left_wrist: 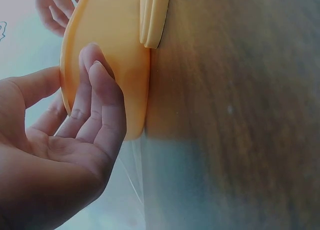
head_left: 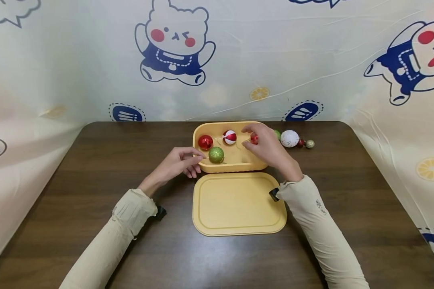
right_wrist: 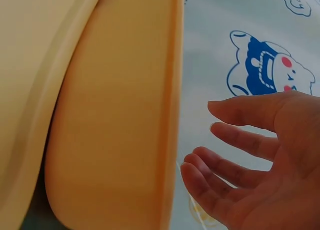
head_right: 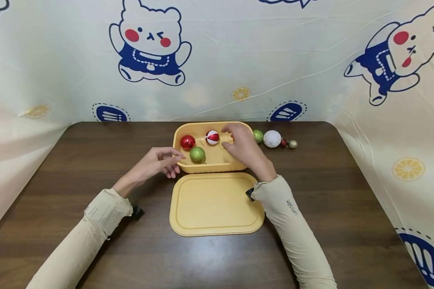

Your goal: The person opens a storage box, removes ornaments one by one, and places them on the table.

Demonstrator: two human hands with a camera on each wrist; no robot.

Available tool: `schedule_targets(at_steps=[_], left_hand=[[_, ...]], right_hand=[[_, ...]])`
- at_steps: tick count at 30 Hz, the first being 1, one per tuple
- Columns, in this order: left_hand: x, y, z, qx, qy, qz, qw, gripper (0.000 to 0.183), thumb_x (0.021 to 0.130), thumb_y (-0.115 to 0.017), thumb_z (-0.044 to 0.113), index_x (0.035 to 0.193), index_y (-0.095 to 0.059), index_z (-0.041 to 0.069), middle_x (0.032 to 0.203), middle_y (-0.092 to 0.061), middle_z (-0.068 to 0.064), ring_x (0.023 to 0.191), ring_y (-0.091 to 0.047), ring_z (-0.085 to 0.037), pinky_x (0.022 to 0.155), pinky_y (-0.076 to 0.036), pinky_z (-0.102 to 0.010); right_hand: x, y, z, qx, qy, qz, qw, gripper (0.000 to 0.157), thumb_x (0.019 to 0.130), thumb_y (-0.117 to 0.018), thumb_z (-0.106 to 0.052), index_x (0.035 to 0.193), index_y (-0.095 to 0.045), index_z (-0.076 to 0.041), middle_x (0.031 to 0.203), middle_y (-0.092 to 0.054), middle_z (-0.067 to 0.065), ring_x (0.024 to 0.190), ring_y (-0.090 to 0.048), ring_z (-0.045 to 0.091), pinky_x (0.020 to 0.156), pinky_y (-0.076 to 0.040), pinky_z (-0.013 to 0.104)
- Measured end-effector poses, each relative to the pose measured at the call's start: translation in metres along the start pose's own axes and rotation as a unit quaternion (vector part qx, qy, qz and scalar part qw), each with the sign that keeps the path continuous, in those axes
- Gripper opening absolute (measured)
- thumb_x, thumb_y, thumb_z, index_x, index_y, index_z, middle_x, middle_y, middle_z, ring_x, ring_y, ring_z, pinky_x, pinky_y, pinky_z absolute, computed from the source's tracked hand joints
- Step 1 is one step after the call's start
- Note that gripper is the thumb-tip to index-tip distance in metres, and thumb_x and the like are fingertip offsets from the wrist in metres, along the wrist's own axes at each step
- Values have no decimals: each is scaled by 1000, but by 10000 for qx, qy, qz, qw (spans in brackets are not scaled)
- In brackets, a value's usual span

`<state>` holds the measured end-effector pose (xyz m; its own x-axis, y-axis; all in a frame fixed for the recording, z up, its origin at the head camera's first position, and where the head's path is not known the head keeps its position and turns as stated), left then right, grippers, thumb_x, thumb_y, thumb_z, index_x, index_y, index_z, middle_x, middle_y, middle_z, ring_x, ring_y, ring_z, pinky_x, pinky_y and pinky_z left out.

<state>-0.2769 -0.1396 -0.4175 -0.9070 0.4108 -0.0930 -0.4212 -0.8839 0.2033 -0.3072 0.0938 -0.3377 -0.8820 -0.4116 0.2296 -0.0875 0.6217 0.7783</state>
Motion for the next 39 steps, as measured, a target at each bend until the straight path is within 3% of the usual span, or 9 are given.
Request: schedule_targets(at_steps=[10,21,39], left_hand=[[-1,0,1,15,21,-9,10000,33,101,-61,20,120,-63,-6,80,-69,-21,61,-66,-25,59,-60,-40],[0,0,0,-33,-6,-18,10000,33,101,-62,20,120,-63,-7,80,-69,-23,61,-66,-23,57,-59,-37],[-1,0,0,-22,15,-28,10000,34,101,-61,21,120,-62,-7,81,-68,-25,60,-66,-23,58,-59,-36]], right_hand=[[10,-21,-13,-108,396,-154,9990,32,88,-73,-6,117,-65,4,116,-66,21,101,-64,38,86,-54,45],[20,-42,-28,2,547,-420,9976,31,91,-72,-8,119,-65,3,116,-66,20,108,-60,35,94,-48,44],[25,-76,-33,71,273,-875,9958,32,89,-71,-6,120,-65,2,117,-65,17,105,-61,33,90,-52,41]])
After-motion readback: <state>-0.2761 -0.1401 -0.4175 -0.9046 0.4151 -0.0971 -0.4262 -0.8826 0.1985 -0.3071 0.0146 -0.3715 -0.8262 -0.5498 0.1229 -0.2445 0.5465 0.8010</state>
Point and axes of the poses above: each hand's wrist, its own x-axis towards the middle knuckle, its own y-axis out of the back of the hand, z = x × y, the point moved 8 cm from there along x, towards the middle knuckle
